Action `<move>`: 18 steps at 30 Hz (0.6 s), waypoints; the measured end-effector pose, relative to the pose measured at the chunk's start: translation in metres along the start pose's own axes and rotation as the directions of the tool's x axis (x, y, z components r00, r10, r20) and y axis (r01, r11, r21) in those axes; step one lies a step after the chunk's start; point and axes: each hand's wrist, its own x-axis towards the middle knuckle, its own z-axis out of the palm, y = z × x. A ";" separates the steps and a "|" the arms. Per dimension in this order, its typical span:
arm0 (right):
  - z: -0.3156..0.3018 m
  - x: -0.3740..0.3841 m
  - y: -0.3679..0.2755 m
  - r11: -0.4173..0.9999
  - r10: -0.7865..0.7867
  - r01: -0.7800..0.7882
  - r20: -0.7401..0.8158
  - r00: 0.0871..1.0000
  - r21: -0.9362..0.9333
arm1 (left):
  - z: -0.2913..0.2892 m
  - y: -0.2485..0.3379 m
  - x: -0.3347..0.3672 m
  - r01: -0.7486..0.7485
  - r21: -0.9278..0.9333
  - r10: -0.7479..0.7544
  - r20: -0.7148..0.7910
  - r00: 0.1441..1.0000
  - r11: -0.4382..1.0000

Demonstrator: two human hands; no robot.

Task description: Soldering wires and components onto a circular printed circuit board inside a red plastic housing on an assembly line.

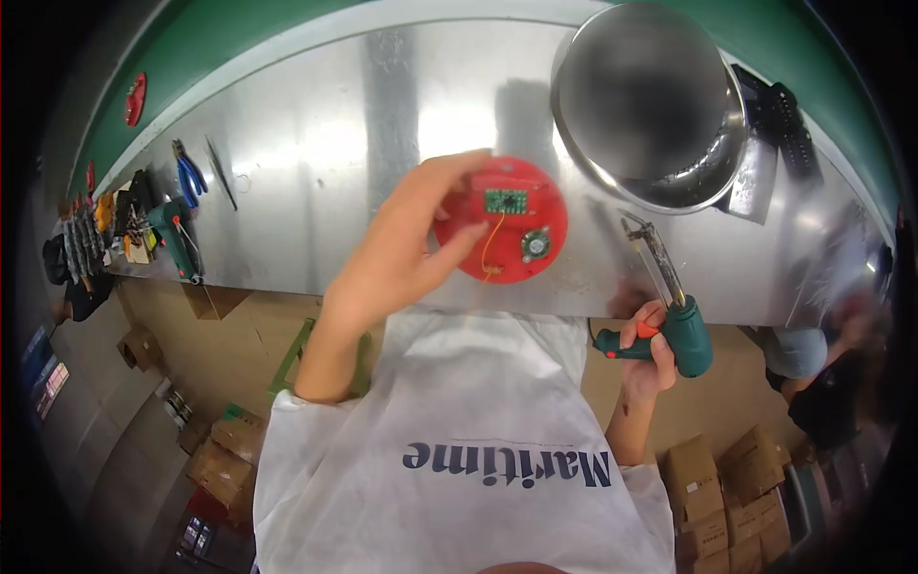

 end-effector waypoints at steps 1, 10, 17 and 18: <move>0.003 0.000 -0.001 1.000 0.018 -0.017 -0.042 0.999 0.020 | -0.004 0.001 0.008 -0.166 0.239 0.150 0.086 0.985 0.957; -0.003 -0.003 0.008 0.994 -0.030 0.037 -0.068 0.997 0.102 | -0.056 -0.017 0.130 -0.178 0.622 0.492 -0.379 0.784 0.763; 0.002 -0.004 0.007 0.982 -0.002 0.021 -0.103 0.995 0.186 | -0.131 -0.033 0.237 0.361 0.735 0.417 -0.642 0.644 0.574; 0.002 -0.004 0.009 0.977 0.008 0.014 -0.101 0.995 0.213 | -0.139 -0.032 0.237 0.348 0.740 0.414 -0.631 0.656 0.576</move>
